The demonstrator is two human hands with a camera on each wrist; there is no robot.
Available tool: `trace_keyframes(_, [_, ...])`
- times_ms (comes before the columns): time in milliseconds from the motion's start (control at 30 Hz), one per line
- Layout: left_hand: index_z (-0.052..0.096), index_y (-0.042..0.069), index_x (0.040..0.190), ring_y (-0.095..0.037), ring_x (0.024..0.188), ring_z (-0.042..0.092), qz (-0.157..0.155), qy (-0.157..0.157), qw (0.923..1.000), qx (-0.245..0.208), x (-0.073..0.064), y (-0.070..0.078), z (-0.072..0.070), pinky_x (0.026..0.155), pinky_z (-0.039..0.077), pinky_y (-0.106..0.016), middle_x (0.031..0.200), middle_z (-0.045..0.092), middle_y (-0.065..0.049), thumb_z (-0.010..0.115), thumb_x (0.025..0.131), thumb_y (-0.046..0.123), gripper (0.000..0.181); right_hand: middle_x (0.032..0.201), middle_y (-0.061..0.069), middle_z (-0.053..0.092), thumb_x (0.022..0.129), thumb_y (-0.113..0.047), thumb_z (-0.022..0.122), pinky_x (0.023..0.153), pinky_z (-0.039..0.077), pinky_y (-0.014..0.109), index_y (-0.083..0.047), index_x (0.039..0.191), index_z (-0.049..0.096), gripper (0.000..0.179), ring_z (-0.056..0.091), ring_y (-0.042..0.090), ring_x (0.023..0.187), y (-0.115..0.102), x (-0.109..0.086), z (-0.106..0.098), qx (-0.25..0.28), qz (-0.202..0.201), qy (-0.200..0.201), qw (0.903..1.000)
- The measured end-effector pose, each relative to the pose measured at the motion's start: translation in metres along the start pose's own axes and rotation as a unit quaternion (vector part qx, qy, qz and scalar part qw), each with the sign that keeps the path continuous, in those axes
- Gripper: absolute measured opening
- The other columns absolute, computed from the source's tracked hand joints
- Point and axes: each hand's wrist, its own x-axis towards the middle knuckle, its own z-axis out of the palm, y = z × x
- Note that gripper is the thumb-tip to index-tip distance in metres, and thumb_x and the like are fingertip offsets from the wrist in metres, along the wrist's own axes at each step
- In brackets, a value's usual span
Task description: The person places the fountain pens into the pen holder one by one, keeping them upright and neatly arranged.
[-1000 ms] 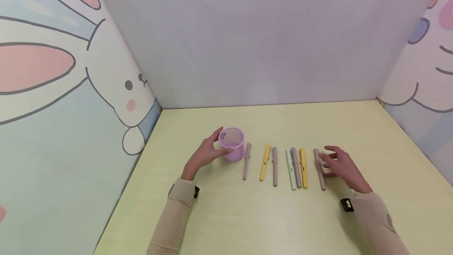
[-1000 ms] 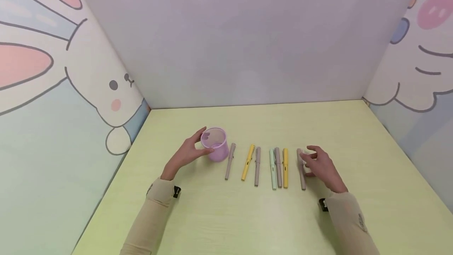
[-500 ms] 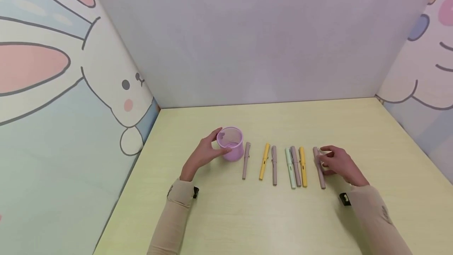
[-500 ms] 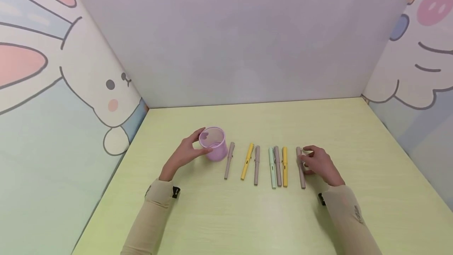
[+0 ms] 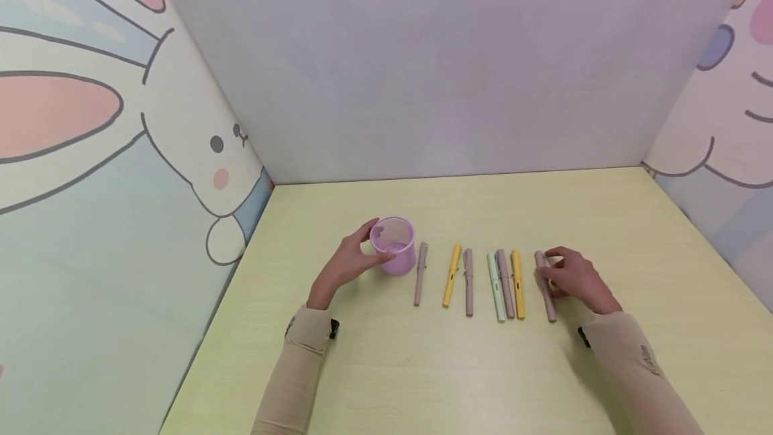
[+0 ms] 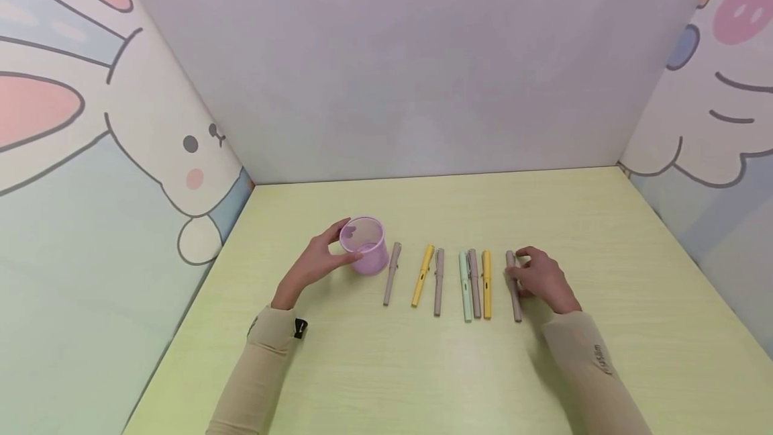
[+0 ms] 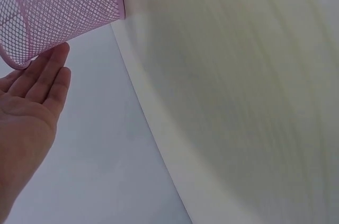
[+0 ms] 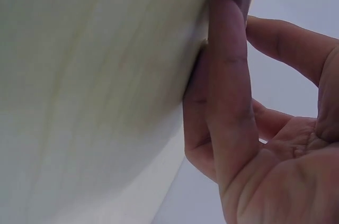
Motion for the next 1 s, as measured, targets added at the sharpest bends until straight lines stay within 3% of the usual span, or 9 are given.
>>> trace_keyframes(233, [0.037, 0.009, 0.161, -0.035, 0.14, 0.047, -0.006, -0.002, 1.0, -0.004, -0.002, 0.0, -0.001, 0.11, 0.037, -0.064, 0.152, 0.052, -0.014, 0.081, 0.086, 0.046, 0.094, 0.122, 0.042, 0.053, 0.101, -0.009, 0.057, 0.068, 0.061, 0.04, 0.022, 0.14, 0.036, 0.054, 0.071, 0.027, 0.081, 0.0, 0.003, 0.004, -0.019, 0.004, 0.004, 0.9998])
trace_keyframes(600, [0.039, 0.009, 0.16, -0.035, 0.14, 0.048, 0.001, -0.002, 1.0, -0.007, -0.002, 0.0, 0.0, 0.11, 0.037, -0.064, 0.151, 0.053, -0.013, 0.081, 0.087, 0.044, 0.091, 0.127, 0.04, 0.051, 0.1, -0.005, 0.054, 0.07, 0.062, 0.041, 0.021, 0.143, 0.032, 0.055, 0.066, 0.028, 0.091, 0.006, -0.005, 0.001, 0.049, -0.009, 0.0, 0.9988])
trace_keyframes(1000, [0.039, 0.009, 0.159, -0.035, 0.139, 0.048, 0.014, 0.002, 0.9999, -0.007, -0.002, 0.0, -0.001, 0.11, 0.038, -0.064, 0.15, 0.054, -0.012, 0.081, 0.087, 0.045, 0.09, 0.116, 0.029, 0.05, 0.101, -0.003, 0.055, 0.068, 0.062, 0.04, 0.016, 0.147, 0.031, 0.055, 0.064, 0.02, 0.089, 0.006, -0.01, -0.002, 0.104, -0.075, 0.039, 0.991])
